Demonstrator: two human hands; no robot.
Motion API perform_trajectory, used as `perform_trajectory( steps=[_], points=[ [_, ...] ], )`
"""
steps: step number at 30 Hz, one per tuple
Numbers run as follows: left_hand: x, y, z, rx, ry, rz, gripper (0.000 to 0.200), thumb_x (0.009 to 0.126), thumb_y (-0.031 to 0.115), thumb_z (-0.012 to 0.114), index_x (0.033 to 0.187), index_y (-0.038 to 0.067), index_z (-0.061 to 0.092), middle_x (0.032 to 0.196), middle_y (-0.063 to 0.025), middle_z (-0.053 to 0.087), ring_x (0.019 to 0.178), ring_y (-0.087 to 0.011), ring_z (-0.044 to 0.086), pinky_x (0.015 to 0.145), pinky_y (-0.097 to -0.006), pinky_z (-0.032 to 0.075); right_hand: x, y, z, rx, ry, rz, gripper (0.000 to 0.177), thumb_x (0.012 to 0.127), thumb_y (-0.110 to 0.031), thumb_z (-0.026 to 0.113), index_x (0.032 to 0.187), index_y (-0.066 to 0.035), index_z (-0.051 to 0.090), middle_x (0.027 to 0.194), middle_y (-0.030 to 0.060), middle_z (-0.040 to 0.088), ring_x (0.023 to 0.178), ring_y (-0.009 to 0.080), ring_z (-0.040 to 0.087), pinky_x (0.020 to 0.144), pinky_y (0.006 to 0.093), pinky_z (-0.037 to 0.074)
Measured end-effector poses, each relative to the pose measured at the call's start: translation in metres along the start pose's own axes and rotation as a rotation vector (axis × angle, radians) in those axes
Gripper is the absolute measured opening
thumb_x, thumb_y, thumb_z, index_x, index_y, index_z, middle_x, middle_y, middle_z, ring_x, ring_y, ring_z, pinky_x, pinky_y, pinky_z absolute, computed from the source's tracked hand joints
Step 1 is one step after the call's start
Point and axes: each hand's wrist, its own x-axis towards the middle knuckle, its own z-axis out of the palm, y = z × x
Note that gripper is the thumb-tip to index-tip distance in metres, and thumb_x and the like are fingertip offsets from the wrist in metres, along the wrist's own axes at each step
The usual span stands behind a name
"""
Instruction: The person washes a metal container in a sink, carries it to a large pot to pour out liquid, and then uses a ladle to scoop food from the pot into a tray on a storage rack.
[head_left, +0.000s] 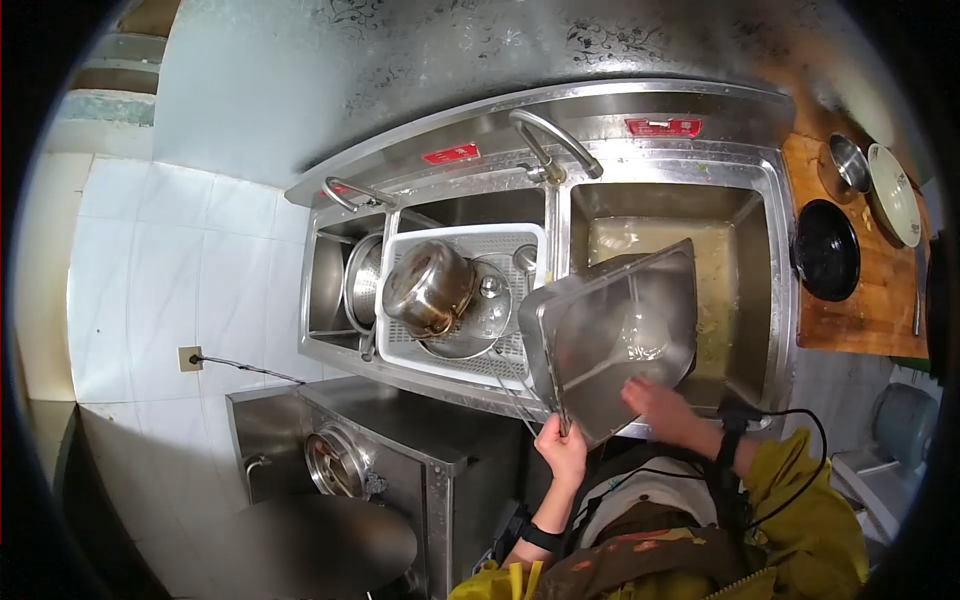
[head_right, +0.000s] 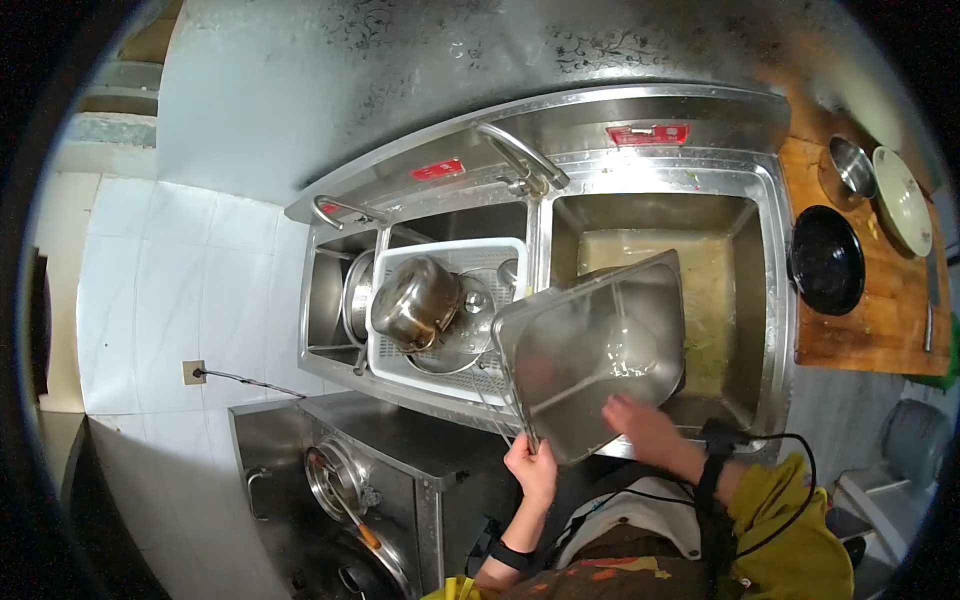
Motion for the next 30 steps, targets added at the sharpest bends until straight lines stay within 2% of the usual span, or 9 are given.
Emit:
perform_trajectory(
  steps=[3, 6, 14, 17, 20, 22, 26, 27, 30],
  points=[
    [0.011, -0.006, 0.006, 0.062, -0.001, 0.073, 0.012, 0.069, -0.002, 0.053, 0.061, -0.001, 0.044, 0.049, -0.0027, 0.036, 0.048, -0.0066, 0.032, 0.043, -0.0250, 0.028, -0.004, -0.001, -0.009, -0.036, 0.023, -0.064, 0.048, 0.067, -0.010, 0.056, 0.112, 0.004, 0.048, 0.120, 0.0189, 0.047, 0.117, 0.0351, 0.039, 0.098, 0.0410, 0.034],
    [0.006, -0.004, 0.009, 0.003, 0.008, 0.034, 0.016, 0.069, -0.002, 0.052, 0.060, -0.001, 0.039, 0.048, -0.0030, 0.033, 0.048, -0.0069, 0.030, 0.042, -0.0260, 0.026, 0.004, -0.070, -0.002, 0.107, 0.017, -0.218, 0.046, 0.067, -0.004, 0.053, 0.112, 0.005, 0.048, 0.123, 0.0175, 0.044, 0.120, 0.0350, 0.036, 0.100, 0.0413, 0.033],
    [0.017, 0.007, 0.017, 0.017, -0.046, 0.031, 0.017, 0.069, -0.001, 0.051, 0.060, 0.000, 0.036, 0.048, -0.0025, 0.030, 0.048, -0.0072, 0.028, 0.042, -0.0272, 0.026, -0.025, -0.008, -0.005, 0.011, 0.044, 0.051, 0.053, 0.063, 0.000, 0.056, 0.115, 0.002, 0.048, 0.124, 0.0179, 0.044, 0.118, 0.0338, 0.039, 0.100, 0.0395, 0.032],
    [0.016, 0.003, 0.020, -0.013, -0.047, -0.011, 0.018, 0.068, 0.000, 0.052, 0.060, 0.000, 0.036, 0.048, -0.0031, 0.029, 0.048, -0.0077, 0.028, 0.042, -0.0277, 0.026, -0.010, -0.056, 0.002, 0.068, 0.146, -0.207, 0.054, 0.061, 0.004, 0.053, 0.115, 0.003, 0.049, 0.123, 0.0166, 0.046, 0.120, 0.0322, 0.038, 0.099, 0.0380, 0.034],
    [0.014, -0.029, 0.021, -0.013, -0.028, 0.011, 0.019, 0.067, 0.001, 0.053, 0.060, 0.000, 0.036, 0.048, -0.0038, 0.029, 0.047, -0.0085, 0.028, 0.043, -0.0284, 0.027, -0.013, -0.039, 0.011, 0.068, 0.138, -0.178, 0.052, 0.064, 0.002, 0.049, 0.116, 0.002, 0.049, 0.123, 0.0161, 0.046, 0.120, 0.0329, 0.038, 0.098, 0.0388, 0.035],
    [0.014, -0.013, 0.021, 0.017, -0.039, -0.010, 0.018, 0.067, 0.001, 0.053, 0.060, 0.000, 0.037, 0.047, -0.0038, 0.030, 0.047, -0.0092, 0.028, 0.043, -0.0290, 0.028, -0.020, -0.007, 0.005, 0.045, 0.071, 0.048, 0.046, 0.067, -0.002, 0.050, 0.113, 0.001, 0.050, 0.117, 0.0159, 0.049, 0.116, 0.0341, 0.041, 0.094, 0.0400, 0.038],
    [0.027, 0.025, 0.019, 0.132, -0.064, 0.013, 0.016, 0.065, 0.001, 0.053, 0.060, 0.000, 0.038, 0.047, -0.0040, 0.030, 0.047, -0.0100, 0.029, 0.043, -0.0291, 0.029, -0.016, 0.012, 0.023, -0.058, 0.110, 0.075, 0.037, 0.068, -0.009, 0.052, 0.104, 0.000, 0.052, 0.107, 0.0168, 0.051, 0.107, 0.0343, 0.044, 0.090, 0.0416, 0.037],
    [0.030, 0.023, 0.016, 0.189, -0.098, -0.044, 0.002, 0.066, -0.001, 0.051, 0.065, -0.002, 0.050, 0.052, 0.0024, 0.044, 0.053, -0.0051, 0.038, 0.048, -0.0250, 0.034, -0.003, -0.003, 0.018, 0.070, 0.025, -0.014, 0.035, 0.068, -0.011, 0.053, 0.102, 0.000, 0.052, 0.108, 0.0172, 0.050, 0.107, 0.0339, 0.044, 0.091, 0.0420, 0.036],
    [0.036, 0.022, 0.013, 0.114, -0.107, -0.084, 0.003, 0.066, -0.001, 0.051, 0.068, -0.001, 0.053, 0.053, 0.0016, 0.047, 0.055, -0.0052, 0.041, 0.050, -0.0249, 0.036, 0.028, -0.076, -0.002, 0.150, 0.250, -0.157, 0.040, 0.067, -0.012, 0.056, 0.105, -0.003, 0.051, 0.109, 0.0131, 0.050, 0.104, 0.0298, 0.046, 0.090, 0.0395, 0.037]
  ],
)
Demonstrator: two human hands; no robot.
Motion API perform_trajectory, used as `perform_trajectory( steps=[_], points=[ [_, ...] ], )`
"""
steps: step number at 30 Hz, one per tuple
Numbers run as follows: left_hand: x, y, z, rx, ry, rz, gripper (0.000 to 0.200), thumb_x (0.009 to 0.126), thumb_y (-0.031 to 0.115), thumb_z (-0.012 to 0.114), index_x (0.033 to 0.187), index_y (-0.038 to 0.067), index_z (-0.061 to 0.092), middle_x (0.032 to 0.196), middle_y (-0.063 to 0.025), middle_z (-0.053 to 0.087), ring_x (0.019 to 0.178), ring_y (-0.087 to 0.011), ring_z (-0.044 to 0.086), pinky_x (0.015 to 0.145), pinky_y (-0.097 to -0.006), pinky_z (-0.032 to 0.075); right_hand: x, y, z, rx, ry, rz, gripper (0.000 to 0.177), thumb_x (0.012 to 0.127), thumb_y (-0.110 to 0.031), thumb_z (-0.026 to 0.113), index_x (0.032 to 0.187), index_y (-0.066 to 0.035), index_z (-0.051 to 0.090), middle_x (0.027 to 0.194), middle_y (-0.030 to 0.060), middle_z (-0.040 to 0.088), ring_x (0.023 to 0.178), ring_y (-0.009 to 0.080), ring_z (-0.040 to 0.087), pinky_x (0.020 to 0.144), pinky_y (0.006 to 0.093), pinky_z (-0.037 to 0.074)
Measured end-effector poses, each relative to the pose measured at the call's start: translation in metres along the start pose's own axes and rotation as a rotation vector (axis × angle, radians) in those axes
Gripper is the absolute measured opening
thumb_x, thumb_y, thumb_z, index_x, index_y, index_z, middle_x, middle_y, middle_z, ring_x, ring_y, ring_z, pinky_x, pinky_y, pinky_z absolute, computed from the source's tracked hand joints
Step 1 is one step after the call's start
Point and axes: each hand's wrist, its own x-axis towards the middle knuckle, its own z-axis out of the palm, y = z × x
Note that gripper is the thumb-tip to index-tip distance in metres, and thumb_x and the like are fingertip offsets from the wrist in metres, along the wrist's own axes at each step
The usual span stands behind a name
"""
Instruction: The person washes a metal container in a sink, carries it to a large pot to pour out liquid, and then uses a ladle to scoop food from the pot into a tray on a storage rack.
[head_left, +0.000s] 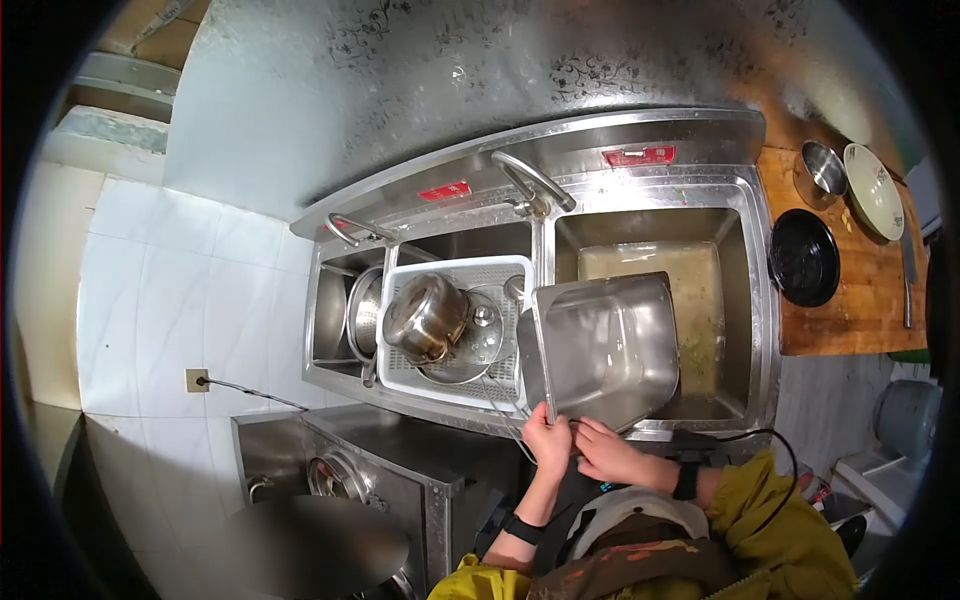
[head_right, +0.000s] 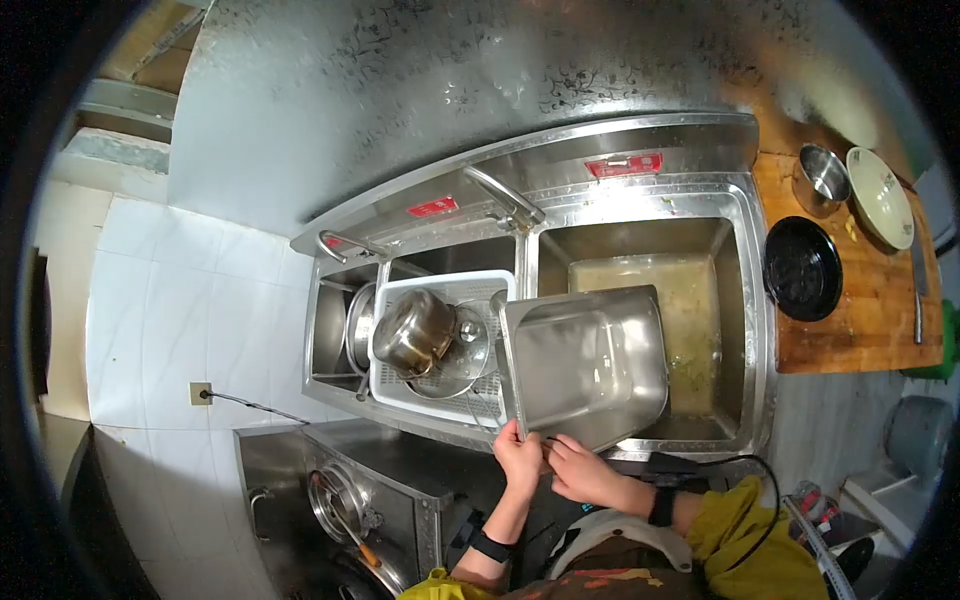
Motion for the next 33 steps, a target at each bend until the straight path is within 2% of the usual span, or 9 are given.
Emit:
perform_trajectory(
  steps=[3, 5, 7, 14, 19, 24, 25, 31, 33],
  points=[
    [0.003, 0.002, -0.014, 0.042, 0.020, 0.067, 0.008, 0.067, -0.003, 0.051, 0.071, -0.001, 0.057, 0.056, 0.0019, 0.051, 0.056, -0.0040, 0.043, 0.051, -0.0225, 0.037, -0.023, 0.045, 0.040, -0.352, -0.201, -0.056, 0.048, 0.064, -0.015, 0.058, 0.110, -0.005, 0.049, 0.105, 0.0100, 0.051, 0.105, 0.0281, 0.045, 0.092, 0.0355, 0.037],
    [0.008, 0.006, -0.021, -0.019, 0.007, 0.054, 0.008, 0.066, 0.000, 0.051, 0.071, -0.001, 0.057, 0.052, -0.0014, 0.049, 0.052, -0.0062, 0.042, 0.050, -0.0244, 0.037, -0.045, 0.075, 0.011, -0.225, -0.094, 0.092, 0.017, 0.071, -0.016, 0.051, 0.084, -0.008, 0.057, 0.086, 0.0060, 0.055, 0.088, 0.0239, 0.052, 0.078, 0.0352, 0.042],
    [0.023, -0.001, -0.031, -0.006, -0.052, 0.014, 0.012, 0.066, 0.000, 0.052, 0.075, -0.001, 0.059, 0.053, -0.0011, 0.051, 0.051, -0.0065, 0.043, 0.050, -0.0244, 0.038, -0.073, 0.112, -0.011, -0.461, -0.134, 0.073, 0.012, 0.070, -0.016, 0.052, 0.079, -0.010, 0.057, 0.075, 0.0029, 0.054, 0.078, 0.0208, 0.052, 0.071, 0.0318, 0.042],
    [0.047, 0.038, -0.060, -0.283, -0.174, -0.035, 0.019, 0.068, -0.006, 0.049, 0.082, -0.001, 0.061, 0.064, 0.0026, 0.055, 0.057, -0.0034, 0.046, 0.051, -0.0200, 0.036, -0.037, 0.066, -0.047, -0.433, 0.069, -0.065, 0.021, 0.069, -0.023, 0.059, 0.087, -0.011, 0.058, 0.083, 0.0025, 0.056, 0.084, 0.0197, 0.052, 0.072, 0.0305, 0.041],
    [0.054, 0.018, -0.073, -0.145, -0.210, 0.023, 0.022, 0.067, -0.007, 0.047, 0.082, -0.001, 0.061, 0.064, 0.0040, 0.054, 0.057, -0.0028, 0.045, 0.051, -0.0192, 0.035, -0.063, 0.093, -0.020, -0.330, -0.129, -0.080, 0.043, 0.073, -0.044, 0.057, 0.097, -0.008, 0.056, 0.095, 0.0066, 0.056, 0.097, 0.0234, 0.051, 0.083, 0.0351, 0.040],
    [0.070, 0.020, -0.081, -0.048, -0.322, 0.098, 0.022, 0.067, -0.004, 0.049, 0.086, -0.001, 0.061, 0.062, 0.0032, 0.054, 0.056, -0.0045, 0.046, 0.052, -0.0217, 0.038, -0.047, 0.103, -0.061, -0.344, -0.275, -0.235, 0.044, 0.071, -0.043, 0.059, 0.095, -0.006, 0.056, 0.093, 0.0068, 0.056, 0.099, 0.0242, 0.050, 0.084, 0.0358, 0.040],
    [0.075, 0.025, -0.083, -0.032, -0.371, 0.094, 0.025, 0.067, -0.006, 0.049, 0.089, -0.002, 0.060, 0.072, 0.0024, 0.058, 0.062, -0.0038, 0.048, 0.056, -0.0203, 0.039, -0.047, 0.100, -0.058, -0.377, -0.284, -0.239, 0.043, 0.070, -0.041, 0.060, 0.095, -0.006, 0.056, 0.094, 0.0063, 0.056, 0.099, 0.0238, 0.050, 0.083, 0.0358, 0.040],
    [0.054, 0.040, -0.082, 0.319, -0.129, 0.104, 0.014, 0.071, 0.007, 0.058, 0.078, -0.003, 0.052, 0.056, -0.0101, 0.049, 0.053, -0.0088, 0.043, 0.051, -0.0261, 0.039, -0.062, 0.091, -0.031, -0.378, -0.301, -0.105, 0.047, 0.064, -0.028, 0.064, 0.103, -0.005, 0.055, 0.101, 0.0060, 0.056, 0.099, 0.0230, 0.050, 0.082, 0.0361, 0.040],
    [0.028, 0.015, -0.065, 0.103, 0.004, 0.058, 0.025, 0.073, 0.017, 0.067, 0.077, -0.001, 0.050, 0.058, -0.0049, 0.049, 0.054, -0.0098, 0.043, 0.051, -0.0268, 0.039, -0.063, 0.089, -0.031, -0.350, -0.254, -0.093, 0.047, 0.061, -0.027, 0.066, 0.102, -0.005, 0.056, 0.098, 0.0055, 0.056, 0.098, 0.0221, 0.050, 0.080, 0.0349, 0.040]
  ],
)
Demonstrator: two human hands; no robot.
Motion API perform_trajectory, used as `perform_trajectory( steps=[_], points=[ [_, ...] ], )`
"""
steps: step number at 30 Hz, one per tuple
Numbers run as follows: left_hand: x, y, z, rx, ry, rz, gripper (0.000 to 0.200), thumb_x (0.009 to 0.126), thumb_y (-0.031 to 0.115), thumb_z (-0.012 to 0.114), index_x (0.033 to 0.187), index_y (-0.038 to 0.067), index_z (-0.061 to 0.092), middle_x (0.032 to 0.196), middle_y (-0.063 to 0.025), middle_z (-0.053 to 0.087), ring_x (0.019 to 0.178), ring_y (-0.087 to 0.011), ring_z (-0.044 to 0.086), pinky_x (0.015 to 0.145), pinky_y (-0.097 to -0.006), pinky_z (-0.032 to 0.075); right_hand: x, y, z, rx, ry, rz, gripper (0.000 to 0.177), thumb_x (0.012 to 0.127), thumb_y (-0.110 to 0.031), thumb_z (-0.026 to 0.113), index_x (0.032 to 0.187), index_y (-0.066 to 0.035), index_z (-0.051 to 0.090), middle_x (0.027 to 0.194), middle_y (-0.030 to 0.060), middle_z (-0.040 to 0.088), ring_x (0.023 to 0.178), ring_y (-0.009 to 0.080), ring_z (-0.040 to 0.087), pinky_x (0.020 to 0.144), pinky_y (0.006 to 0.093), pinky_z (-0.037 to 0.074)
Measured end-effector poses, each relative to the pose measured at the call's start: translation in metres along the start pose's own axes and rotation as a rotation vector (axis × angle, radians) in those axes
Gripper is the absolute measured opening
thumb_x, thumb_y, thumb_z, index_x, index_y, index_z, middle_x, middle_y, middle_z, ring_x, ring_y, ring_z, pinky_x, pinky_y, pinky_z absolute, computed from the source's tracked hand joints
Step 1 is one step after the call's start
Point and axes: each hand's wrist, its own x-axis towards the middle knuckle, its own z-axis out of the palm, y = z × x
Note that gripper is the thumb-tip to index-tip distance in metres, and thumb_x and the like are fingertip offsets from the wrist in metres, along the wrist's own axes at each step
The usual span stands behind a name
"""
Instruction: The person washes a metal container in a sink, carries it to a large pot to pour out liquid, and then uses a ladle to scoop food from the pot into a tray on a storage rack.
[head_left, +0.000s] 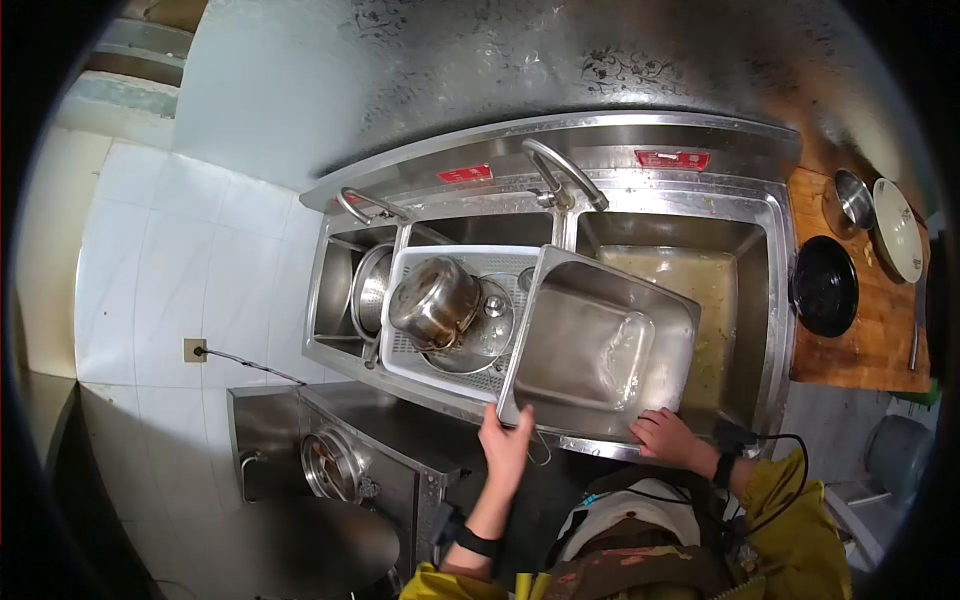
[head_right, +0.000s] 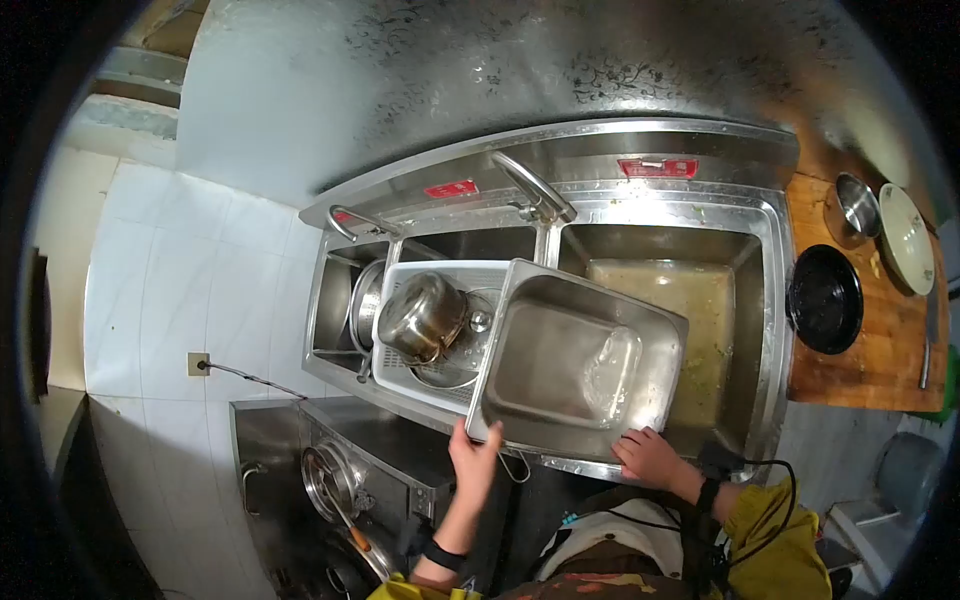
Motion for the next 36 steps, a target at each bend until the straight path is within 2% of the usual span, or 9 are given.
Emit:
perform_trajectory(
  steps=[3, 7, 14, 17, 22, 26, 30, 33, 36],
  points=[
    [-0.041, -0.049, 0.061, -0.326, 0.092, -0.232, 0.034, 0.073, 0.021, 0.071, 0.088, 0.001, 0.048, 0.072, -0.0043, 0.054, 0.067, -0.0126, 0.052, 0.061, -0.0278, 0.043, 0.001, 0.002, 0.002, -0.016, 0.074, 0.018, 0.046, 0.059, -0.026, 0.068, 0.099, -0.005, 0.057, 0.095, 0.0049, 0.056, 0.096, 0.0211, 0.051, 0.077, 0.0328, 0.041],
    [-0.061, -0.029, 0.152, -0.441, -0.001, -0.257, 0.042, 0.075, 0.016, 0.065, 0.104, -0.004, 0.043, 0.096, -0.0126, 0.054, 0.087, -0.0184, 0.051, 0.073, -0.0295, 0.043, 0.002, -0.003, 0.012, 0.078, 0.093, 0.087, 0.048, 0.058, -0.024, 0.067, 0.100, -0.004, 0.057, 0.097, 0.0058, 0.056, 0.095, 0.0222, 0.052, 0.075, 0.0343, 0.042],
    [-0.048, -0.050, 0.164, -0.480, -0.248, -0.189, 0.028, 0.073, 0.010, 0.053, 0.095, -0.007, 0.050, 0.079, -0.0214, 0.061, 0.072, -0.0319, 0.060, 0.066, -0.0372, 0.045, 0.005, 0.012, -0.011, 0.315, 0.065, 0.057, 0.041, 0.066, -0.023, 0.062, 0.102, -0.004, 0.056, 0.104, 0.0116, 0.056, 0.101, 0.0263, 0.052, 0.081, 0.0378, 0.043],
    [-0.046, -0.057, 0.151, -0.270, -0.315, -0.178, 0.029, 0.073, 0.009, 0.053, 0.095, -0.008, 0.049, 0.075, -0.0226, 0.060, 0.071, -0.0327, 0.061, 0.065, -0.0390, 0.045, 0.009, 0.051, -0.003, 0.069, -0.203, 0.308, 0.040, 0.072, -0.022, 0.057, 0.107, -0.004, 0.053, 0.117, 0.0125, 0.050, 0.108, 0.0271, 0.048, 0.085, 0.0367, 0.042],
    [-0.047, -0.014, 0.124, -0.071, -0.270, -0.114, 0.032, 0.072, 0.007, 0.051, 0.102, -0.005, 0.048, 0.073, -0.0249, 0.058, 0.073, -0.0402, 0.058, 0.065, -0.0426, 0.044, 0.015, 0.118, 0.010, -0.422, -0.065, 0.417, 0.041, 0.077, -0.022, 0.051, 0.114, -0.005, 0.048, 0.127, 0.0173, 0.038, 0.116, 0.0315, 0.037, 0.093, 0.0432, 0.033],
    [-0.046, 0.013, 0.120, -0.036, -0.259, -0.122, 0.037, 0.073, 0.006, 0.049, 0.109, -0.001, 0.046, 0.073, -0.0242, 0.057, 0.074, -0.0427, 0.056, 0.065, -0.0449, 0.043, 0.031, 0.080, 0.016, -0.135, -0.018, 0.718, 0.032, 0.076, -0.020, 0.050, 0.104, -0.004, 0.053, 0.119, 0.0179, 0.043, 0.108, 0.0325, 0.042, 0.086, 0.0418, 0.036],
    [-0.043, 0.011, 0.121, -0.033, -0.271, -0.054, 0.034, 0.074, 0.006, 0.048, 0.107, 0.000, 0.047, 0.075, -0.0246, 0.057, 0.075, -0.0440, 0.055, 0.065, -0.0455, 0.043, 0.046, 0.014, 0.053, 0.428, 0.138, 0.742, 0.040, 0.075, -0.015, 0.051, 0.112, -0.001, 0.050, 0.118, 0.0230, 0.043, 0.108, 0.0378, 0.042, 0.091, 0.0455, 0.034],
    [-0.045, 0.005, 0.124, -0.047, -0.198, -0.021, 0.023, 0.076, 0.006, 0.049, 0.097, -0.004, 0.051, 0.077, -0.0240, 0.057, 0.075, -0.0396, 0.057, 0.069, -0.0395, 0.044, 0.054, -0.019, 0.061, 0.343, 0.211, 0.271, 0.044, 0.076, -0.010, 0.050, 0.118, 0.002, 0.047, 0.123, 0.0247, 0.041, 0.111, 0.0396, 0.042, 0.095, 0.0446, 0.033],
    [-0.043, -0.001, 0.118, -0.076, -0.205, -0.071, 0.029, 0.076, 0.007, 0.047, 0.104, -0.002, 0.050, 0.082, -0.0265, 0.058, 0.080, -0.0441, 0.055, 0.068, -0.0458, 0.043, 0.043, -0.044, 0.059, 0.793, 0.350, 0.545, 0.042, 0.077, -0.007, 0.049, 0.119, 0.001, 0.046, 0.128, 0.0242, 0.038, 0.115, 0.0375, 0.042, 0.096, 0.0421, 0.034]
  ],
)
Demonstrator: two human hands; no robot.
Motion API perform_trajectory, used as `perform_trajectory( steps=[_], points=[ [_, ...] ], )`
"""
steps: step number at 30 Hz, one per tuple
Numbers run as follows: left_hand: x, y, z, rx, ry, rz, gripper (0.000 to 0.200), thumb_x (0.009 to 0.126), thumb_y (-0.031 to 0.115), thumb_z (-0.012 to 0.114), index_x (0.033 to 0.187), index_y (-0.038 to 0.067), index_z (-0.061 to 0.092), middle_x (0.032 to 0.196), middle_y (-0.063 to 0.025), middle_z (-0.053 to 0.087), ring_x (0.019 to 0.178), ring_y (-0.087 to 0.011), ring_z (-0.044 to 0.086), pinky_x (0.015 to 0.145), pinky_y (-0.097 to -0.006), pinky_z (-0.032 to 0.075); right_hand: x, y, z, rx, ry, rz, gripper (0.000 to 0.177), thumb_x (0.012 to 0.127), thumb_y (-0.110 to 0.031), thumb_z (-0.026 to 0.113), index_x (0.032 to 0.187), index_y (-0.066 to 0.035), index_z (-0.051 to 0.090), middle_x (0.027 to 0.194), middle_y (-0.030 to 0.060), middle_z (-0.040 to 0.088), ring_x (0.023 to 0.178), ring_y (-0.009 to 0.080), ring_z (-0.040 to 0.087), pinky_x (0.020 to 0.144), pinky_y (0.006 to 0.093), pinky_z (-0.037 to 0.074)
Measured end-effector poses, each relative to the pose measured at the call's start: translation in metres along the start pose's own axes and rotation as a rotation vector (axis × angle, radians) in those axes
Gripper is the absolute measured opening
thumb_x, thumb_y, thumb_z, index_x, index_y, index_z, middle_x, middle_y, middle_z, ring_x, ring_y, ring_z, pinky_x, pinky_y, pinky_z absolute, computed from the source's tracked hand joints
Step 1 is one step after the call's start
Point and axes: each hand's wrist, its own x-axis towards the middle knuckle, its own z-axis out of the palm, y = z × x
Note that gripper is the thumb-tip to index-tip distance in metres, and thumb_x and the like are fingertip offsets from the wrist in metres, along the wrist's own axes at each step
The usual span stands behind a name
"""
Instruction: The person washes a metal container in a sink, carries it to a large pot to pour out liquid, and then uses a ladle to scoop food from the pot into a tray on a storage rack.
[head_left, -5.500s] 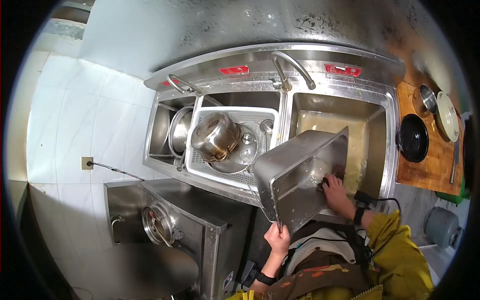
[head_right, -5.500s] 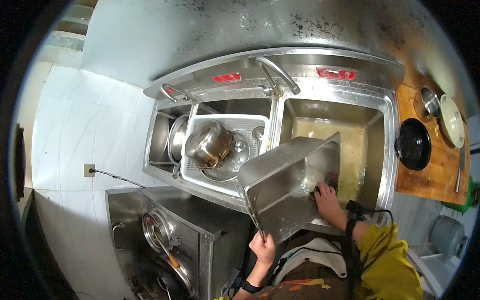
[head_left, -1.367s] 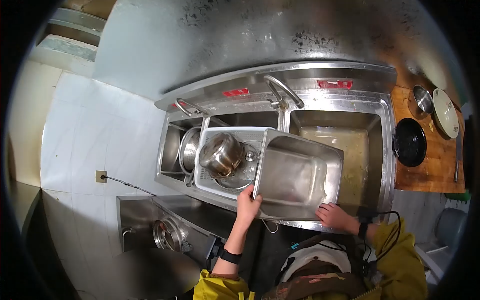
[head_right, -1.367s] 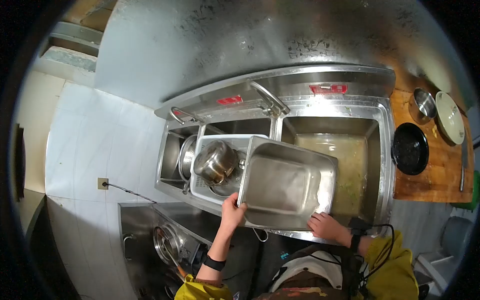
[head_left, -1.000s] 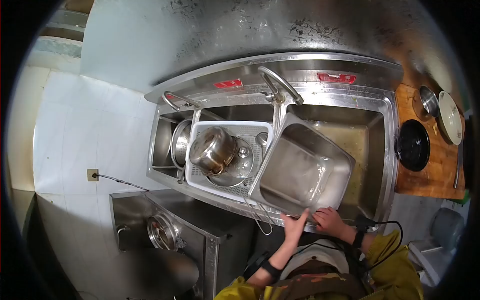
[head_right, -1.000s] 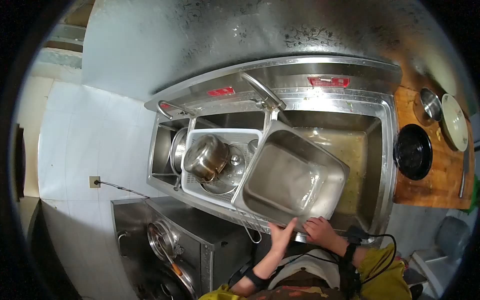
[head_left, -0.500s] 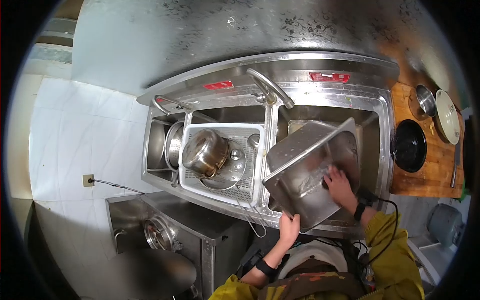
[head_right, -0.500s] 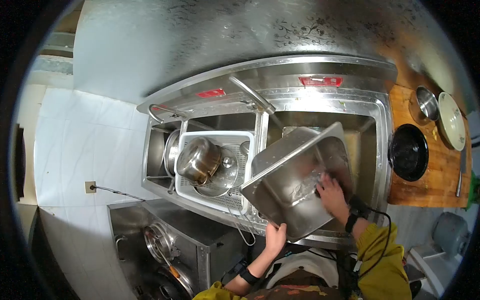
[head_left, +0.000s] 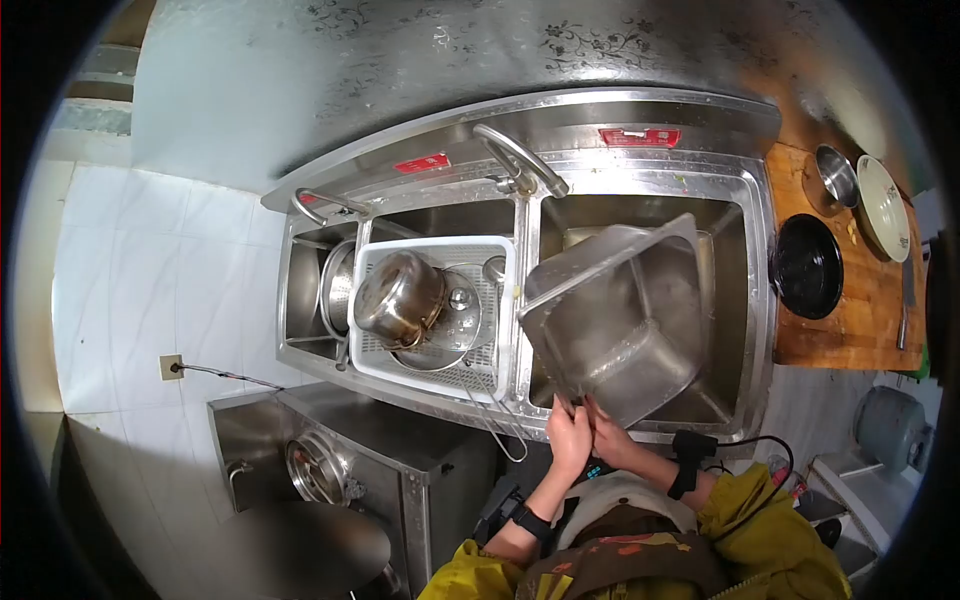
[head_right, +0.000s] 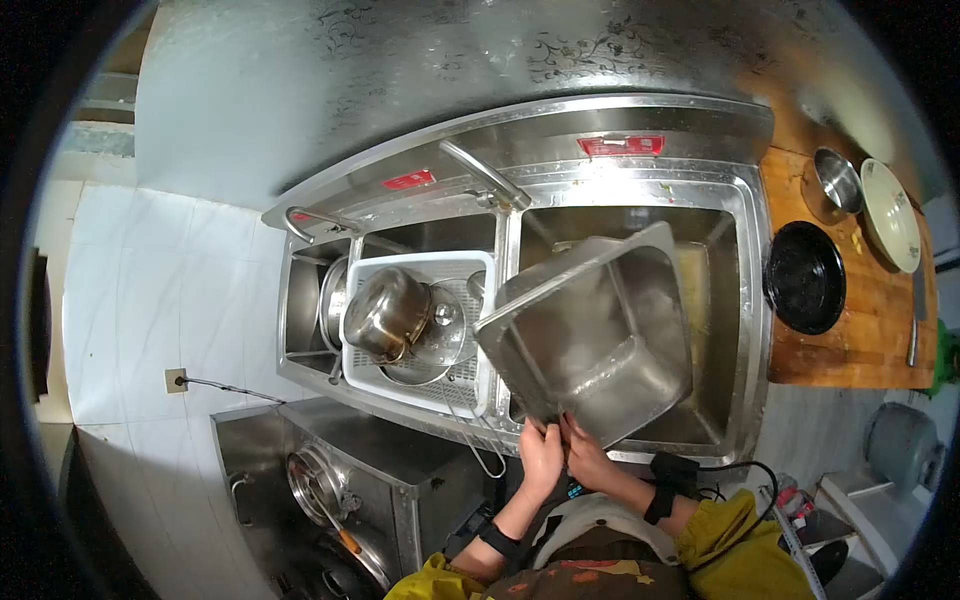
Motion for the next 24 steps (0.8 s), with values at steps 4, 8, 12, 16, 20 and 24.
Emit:
perform_trajectory(
  steps=[4, 8, 12, 16, 20, 24],
  points=[
    [0.000, -0.006, -0.003, 0.049, 0.011, 0.040, 0.032, 0.076, 0.005, 0.048, 0.107, -0.001, 0.049, 0.080, -0.0256, 0.058, 0.078, -0.0434, 0.055, 0.068, -0.0446, 0.043, -0.001, 0.003, -0.059, -0.713, -0.215, -0.195, 0.039, 0.082, -0.009, 0.043, 0.119, 0.000, 0.047, 0.132, 0.0190, 0.037, 0.118, 0.0321, 0.041, 0.097, 0.0383, 0.034],
    [0.003, 0.013, -0.015, 0.089, -0.051, 0.054, 0.040, 0.075, 0.004, 0.050, 0.114, -0.001, 0.046, 0.078, -0.0248, 0.058, 0.075, -0.0414, 0.056, 0.068, -0.0454, 0.043, 0.018, 0.047, -0.115, -0.949, -0.098, -0.094, 0.038, 0.076, -0.010, 0.046, 0.113, -0.002, 0.051, 0.128, 0.0167, 0.042, 0.113, 0.0310, 0.045, 0.092, 0.0375, 0.038],
    [0.016, 0.012, -0.012, 0.231, -0.002, 0.163, 0.042, 0.075, 0.004, 0.050, 0.116, -0.001, 0.044, 0.077, -0.0242, 0.057, 0.073, -0.0404, 0.056, 0.067, -0.0456, 0.043, 0.019, 0.062, -0.070, -0.546, -0.268, 0.014, 0.036, 0.071, -0.012, 0.052, 0.106, -0.002, 0.053, 0.114, 0.0140, 0.049, 0.101, 0.0325, 0.049, 0.086, 0.0397, 0.040],
    [0.018, 0.009, -0.019, 0.360, -0.020, 0.232, 0.046, 0.075, 0.006, 0.051, 0.119, -0.004, 0.040, 0.089, -0.0236, 0.053, 0.074, -0.0399, 0.055, 0.067, -0.0449, 0.044, 0.018, -0.016, -0.045, -0.667, -0.397, -0.349, 0.029, 0.074, -0.018, 0.053, 0.098, -0.002, 0.056, 0.110, 0.0146, 0.053, 0.100, 0.0295, 0.051, 0.084, 0.0386, 0.041],
    [0.014, 0.022, -0.030, 0.505, -0.043, 0.243, 0.055, 0.076, 0.008, 0.054, 0.126, -0.006, 0.035, 0.101, -0.0218, 0.045, 0.075, -0.0371, 0.056, 0.066, -0.0445, 0.046, 0.031, 0.024, -0.090, -0.938, -0.638, -0.295, 0.031, 0.081, -0.021, 0.050, 0.106, -0.003, 0.055, 0.120, 0.0134, 0.049, 0.111, 0.0265, 0.046, 0.090, 0.0369, 0.039],
    [0.017, 0.038, -0.036, 0.629, -0.082, 0.282, 0.045, 0.076, 0.009, 0.056, 0.114, -0.007, 0.039, 0.099, -0.0221, 0.044, 0.073, -0.0386, 0.056, 0.064, -0.0451, 0.047, 0.025, 0.044, -0.119, -0.794, -0.506, -0.197, 0.034, 0.080, -0.019, 0.050, 0.109, -0.003, 0.054, 0.124, 0.0114, 0.047, 0.114, 0.0230, 0.044, 0.092, 0.0357, 0.039]
  ],
)
